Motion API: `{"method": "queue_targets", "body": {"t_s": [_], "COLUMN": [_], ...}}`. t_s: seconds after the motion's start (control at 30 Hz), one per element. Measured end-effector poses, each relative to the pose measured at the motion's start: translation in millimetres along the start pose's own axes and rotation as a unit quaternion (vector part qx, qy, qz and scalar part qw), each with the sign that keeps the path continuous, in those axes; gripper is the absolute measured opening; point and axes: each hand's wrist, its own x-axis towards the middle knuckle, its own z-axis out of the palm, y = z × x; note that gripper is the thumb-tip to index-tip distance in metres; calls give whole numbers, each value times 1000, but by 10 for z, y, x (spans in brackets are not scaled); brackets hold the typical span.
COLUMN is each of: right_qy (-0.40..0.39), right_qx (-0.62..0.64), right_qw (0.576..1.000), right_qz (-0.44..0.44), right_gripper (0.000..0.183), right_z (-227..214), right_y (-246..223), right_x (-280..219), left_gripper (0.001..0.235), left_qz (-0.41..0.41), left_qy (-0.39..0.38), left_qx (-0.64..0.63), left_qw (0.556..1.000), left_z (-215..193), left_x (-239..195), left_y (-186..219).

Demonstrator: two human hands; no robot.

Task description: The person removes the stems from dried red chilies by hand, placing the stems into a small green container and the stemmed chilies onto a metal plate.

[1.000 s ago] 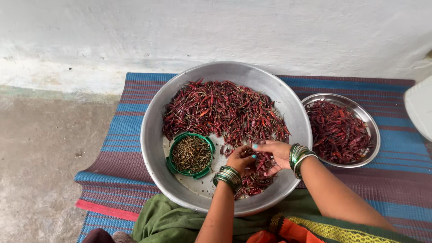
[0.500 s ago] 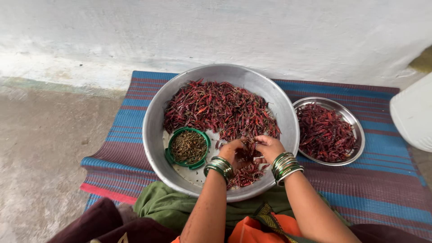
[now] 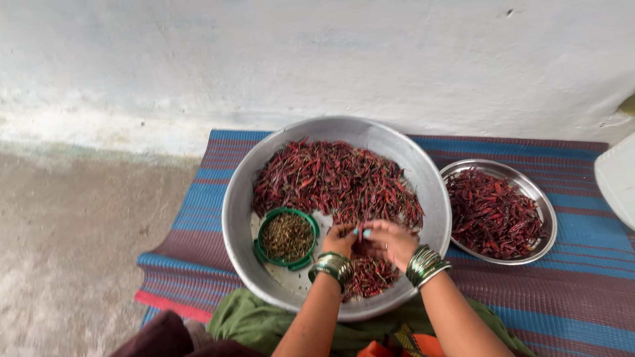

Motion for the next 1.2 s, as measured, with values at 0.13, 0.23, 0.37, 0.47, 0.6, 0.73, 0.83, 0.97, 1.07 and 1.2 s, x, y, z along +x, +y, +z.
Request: {"method": "queue_targets", "body": {"t_s": [0.13, 0.23, 0.37, 0.47, 0.6, 0.73, 0.83, 0.97, 1.07, 1.2], "right_qy": [60, 21, 64, 93, 58, 61, 131, 150, 124, 109], "right_qx": [-232, -226, -273, -340, -258, -521, -506, -515, -507, -403], "right_qw": [966, 970, 957, 933, 964, 710, 821, 807, 785, 859], "right_qz": [-97, -87, -71, -76, -14, -470, -230, -246, -334, -298], "right_gripper": [24, 18, 17, 18, 20, 36, 28, 22, 21, 17], "right_z": [-122, -267, -395, -486, -431, -201, -15, 36, -22, -89], "right_y": [247, 416, 547, 661, 626, 469, 376, 296, 268, 262], "right_x": [240, 362, 428, 442, 396, 184, -2, -85, -51, 49], "left_gripper": [35, 36, 50, 37, 19, 21, 18, 17, 16, 12], "left_qz": [-28, 70, 99, -3, 163, -88, -45, -50, 6, -89], "left_qy": [1, 33, -35, -94, 41, 39, 52, 40, -5, -55], "left_qx": [-21, 156, 41, -50, 340, 184, 130, 106, -44, -121], "left_qw": [999, 985, 994, 994, 925, 978, 989, 992, 999, 987], "left_z": [56, 34, 56, 55, 45, 132, 147, 96, 111, 73], "left_x": [-28, -165, -90, -101, -321, -383, -309, -29, 116, -3], "left_y": [-88, -119, -122, -50, 76, 141, -10, -388, -540, -202]}}
